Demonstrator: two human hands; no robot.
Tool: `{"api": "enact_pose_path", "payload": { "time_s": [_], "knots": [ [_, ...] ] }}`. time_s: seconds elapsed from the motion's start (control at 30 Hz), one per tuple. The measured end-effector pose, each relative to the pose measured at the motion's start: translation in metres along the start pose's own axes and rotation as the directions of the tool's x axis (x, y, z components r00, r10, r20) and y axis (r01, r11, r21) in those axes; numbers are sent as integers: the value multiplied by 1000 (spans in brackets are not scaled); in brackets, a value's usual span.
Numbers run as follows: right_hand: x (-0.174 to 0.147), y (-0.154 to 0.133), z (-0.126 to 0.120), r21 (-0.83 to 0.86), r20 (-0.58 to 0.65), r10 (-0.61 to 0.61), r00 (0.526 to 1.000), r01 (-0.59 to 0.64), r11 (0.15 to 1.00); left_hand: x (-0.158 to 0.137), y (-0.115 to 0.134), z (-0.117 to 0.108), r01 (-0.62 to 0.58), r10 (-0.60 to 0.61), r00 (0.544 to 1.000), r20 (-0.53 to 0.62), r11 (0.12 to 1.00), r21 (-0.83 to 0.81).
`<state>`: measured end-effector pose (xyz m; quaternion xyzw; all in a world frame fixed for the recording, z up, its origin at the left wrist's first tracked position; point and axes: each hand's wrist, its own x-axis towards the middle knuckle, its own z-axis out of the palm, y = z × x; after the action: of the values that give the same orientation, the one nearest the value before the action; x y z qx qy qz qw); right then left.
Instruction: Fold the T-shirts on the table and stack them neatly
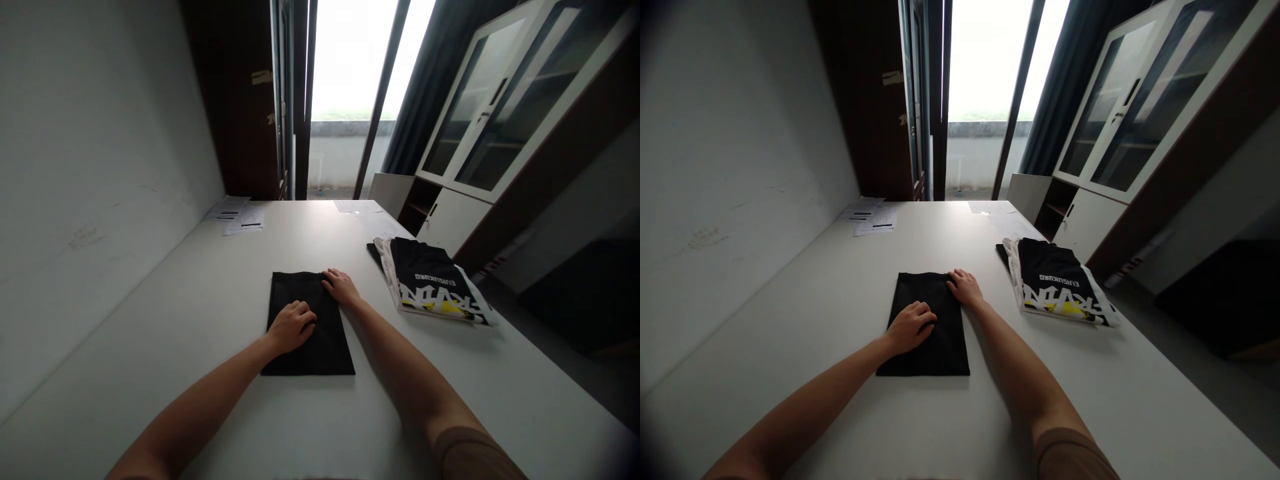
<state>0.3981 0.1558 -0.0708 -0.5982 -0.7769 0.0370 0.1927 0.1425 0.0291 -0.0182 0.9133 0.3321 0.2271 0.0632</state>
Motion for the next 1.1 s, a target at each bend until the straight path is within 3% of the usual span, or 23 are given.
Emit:
{"api": "enact_pose_path", "payload": {
  "time_s": [0.67,0.93,1.1],
  "knots": [
    [0,0,1,-15,-8,-5,1000,5,1000,-2,-6,10,70,-72,996,-51,997,-35],
    [0,0,1,-12,5,4,1000,-4,1000,-5,-10,13,72,-77,993,87,995,62],
    [1,0,1,-12,10,10,1000,-10,1000,-5,-10,12,64,-71,992,103,996,67]
  ]
}}
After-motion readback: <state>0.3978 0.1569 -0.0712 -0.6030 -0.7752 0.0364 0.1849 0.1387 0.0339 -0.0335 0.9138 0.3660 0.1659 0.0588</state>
